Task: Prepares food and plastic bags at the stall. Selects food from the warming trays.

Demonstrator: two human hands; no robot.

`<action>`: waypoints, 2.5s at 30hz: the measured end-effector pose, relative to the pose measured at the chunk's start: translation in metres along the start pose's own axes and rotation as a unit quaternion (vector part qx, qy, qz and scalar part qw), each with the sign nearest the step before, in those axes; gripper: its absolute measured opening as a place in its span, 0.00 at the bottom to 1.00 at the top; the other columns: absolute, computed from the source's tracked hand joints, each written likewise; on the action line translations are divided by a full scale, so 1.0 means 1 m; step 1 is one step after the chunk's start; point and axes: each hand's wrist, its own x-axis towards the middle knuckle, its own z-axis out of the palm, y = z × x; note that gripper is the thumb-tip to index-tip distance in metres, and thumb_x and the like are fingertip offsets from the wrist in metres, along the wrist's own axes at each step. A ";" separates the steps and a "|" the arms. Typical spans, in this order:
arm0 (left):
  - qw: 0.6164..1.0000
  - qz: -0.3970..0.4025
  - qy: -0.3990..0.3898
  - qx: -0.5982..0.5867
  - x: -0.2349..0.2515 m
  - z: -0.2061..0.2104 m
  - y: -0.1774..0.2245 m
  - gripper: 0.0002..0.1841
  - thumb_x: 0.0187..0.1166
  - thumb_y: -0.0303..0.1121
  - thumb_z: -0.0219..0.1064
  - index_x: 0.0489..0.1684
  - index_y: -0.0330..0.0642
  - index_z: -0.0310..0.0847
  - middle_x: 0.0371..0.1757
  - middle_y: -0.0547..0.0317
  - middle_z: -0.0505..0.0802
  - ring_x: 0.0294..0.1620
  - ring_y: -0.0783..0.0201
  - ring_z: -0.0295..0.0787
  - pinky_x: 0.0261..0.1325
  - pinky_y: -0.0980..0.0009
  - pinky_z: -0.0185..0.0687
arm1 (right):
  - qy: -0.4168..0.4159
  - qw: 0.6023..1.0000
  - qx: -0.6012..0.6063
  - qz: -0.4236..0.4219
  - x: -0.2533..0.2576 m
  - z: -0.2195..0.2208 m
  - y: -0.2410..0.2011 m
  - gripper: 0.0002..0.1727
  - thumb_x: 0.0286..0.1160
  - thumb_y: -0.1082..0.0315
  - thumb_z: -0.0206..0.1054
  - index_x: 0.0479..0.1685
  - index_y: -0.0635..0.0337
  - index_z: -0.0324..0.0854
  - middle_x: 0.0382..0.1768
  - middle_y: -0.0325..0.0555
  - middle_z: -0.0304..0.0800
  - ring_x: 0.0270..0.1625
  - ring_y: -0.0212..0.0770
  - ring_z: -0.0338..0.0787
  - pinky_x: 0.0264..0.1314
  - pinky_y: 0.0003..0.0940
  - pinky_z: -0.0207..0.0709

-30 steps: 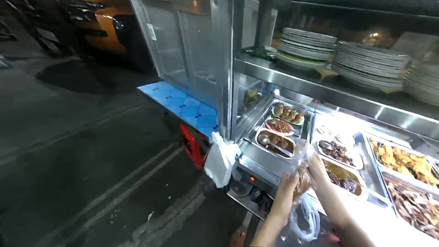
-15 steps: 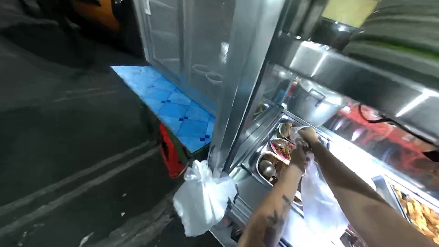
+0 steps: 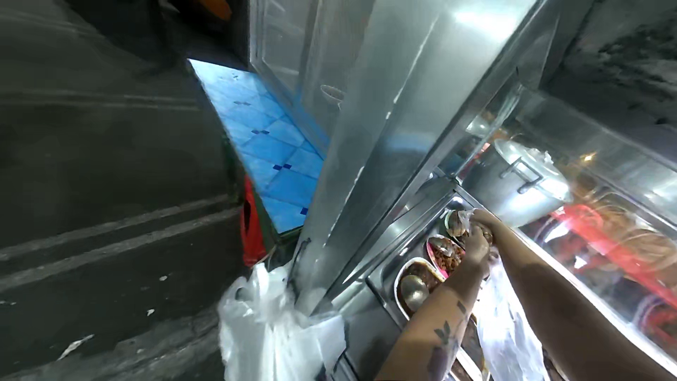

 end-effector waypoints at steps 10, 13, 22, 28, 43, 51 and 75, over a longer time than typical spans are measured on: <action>0.977 0.050 0.004 0.209 0.015 -0.030 0.020 0.31 0.97 0.47 0.32 0.84 0.32 0.61 0.77 0.32 0.75 0.71 0.45 0.77 0.72 0.51 0.72 | 0.061 0.996 0.048 0.033 0.003 0.010 -0.020 0.29 0.86 0.58 0.64 0.75 0.76 0.73 0.76 0.73 0.75 0.82 0.65 0.73 0.86 0.60 0.60; 0.976 0.035 0.010 0.216 0.017 -0.032 0.021 0.31 0.97 0.48 0.31 0.82 0.32 0.64 0.74 0.33 0.77 0.68 0.46 0.78 0.69 0.52 0.73 | 0.082 0.993 0.075 0.045 0.014 0.016 -0.014 0.30 0.84 0.55 0.66 0.70 0.76 0.78 0.73 0.74 0.78 0.79 0.66 0.76 0.83 0.62 0.63; 0.968 0.023 0.030 0.250 0.015 -0.032 0.024 0.33 0.97 0.49 0.32 0.77 0.30 0.70 0.74 0.32 0.78 0.72 0.45 0.76 0.73 0.49 0.71 | 0.143 0.953 0.244 0.104 0.009 0.017 -0.014 0.32 0.72 0.61 0.77 0.67 0.78 0.76 0.66 0.73 0.82 0.71 0.64 0.82 0.75 0.60 0.73; 0.965 0.019 0.017 0.262 0.000 -0.025 0.020 0.31 0.97 0.48 0.34 0.76 0.31 0.70 0.66 0.35 0.81 0.61 0.48 0.79 0.64 0.52 0.75 | 0.151 0.949 0.257 0.103 -0.004 0.005 0.001 0.28 0.74 0.64 0.76 0.64 0.80 0.78 0.64 0.74 0.83 0.67 0.66 0.84 0.72 0.62 0.73; 0.961 0.069 -0.058 0.262 -0.163 -0.009 -0.006 0.27 0.91 0.53 0.53 0.76 0.40 0.72 0.61 0.42 0.86 0.56 0.54 0.83 0.59 0.56 0.79 | 0.281 0.721 0.633 0.021 -0.337 -0.031 -0.105 0.11 0.92 0.71 0.44 0.56 0.67 0.70 0.37 0.41 0.75 0.32 0.29 0.75 0.38 0.24 0.74; 0.957 0.044 -0.095 0.269 -0.345 -0.053 -0.011 0.29 0.89 0.48 0.55 0.88 0.51 0.59 0.76 0.47 0.79 0.63 0.60 0.83 0.55 0.63 0.82 | 0.103 0.561 0.817 -0.083 -0.448 0.024 -0.062 0.16 0.92 0.64 0.43 0.37 0.52 0.75 0.25 0.35 0.83 0.29 0.30 0.85 0.34 0.27 0.83; 0.883 0.338 0.175 0.276 -0.772 -0.136 -0.075 0.11 0.88 0.36 0.60 0.39 0.45 0.86 0.27 0.66 0.86 0.22 0.78 0.76 0.26 0.83 0.73 | -0.193 0.504 0.787 -0.300 -0.807 0.187 -0.192 0.18 0.93 0.65 0.48 0.73 0.54 0.75 0.54 0.43 0.89 0.53 0.34 0.91 0.56 0.32 0.88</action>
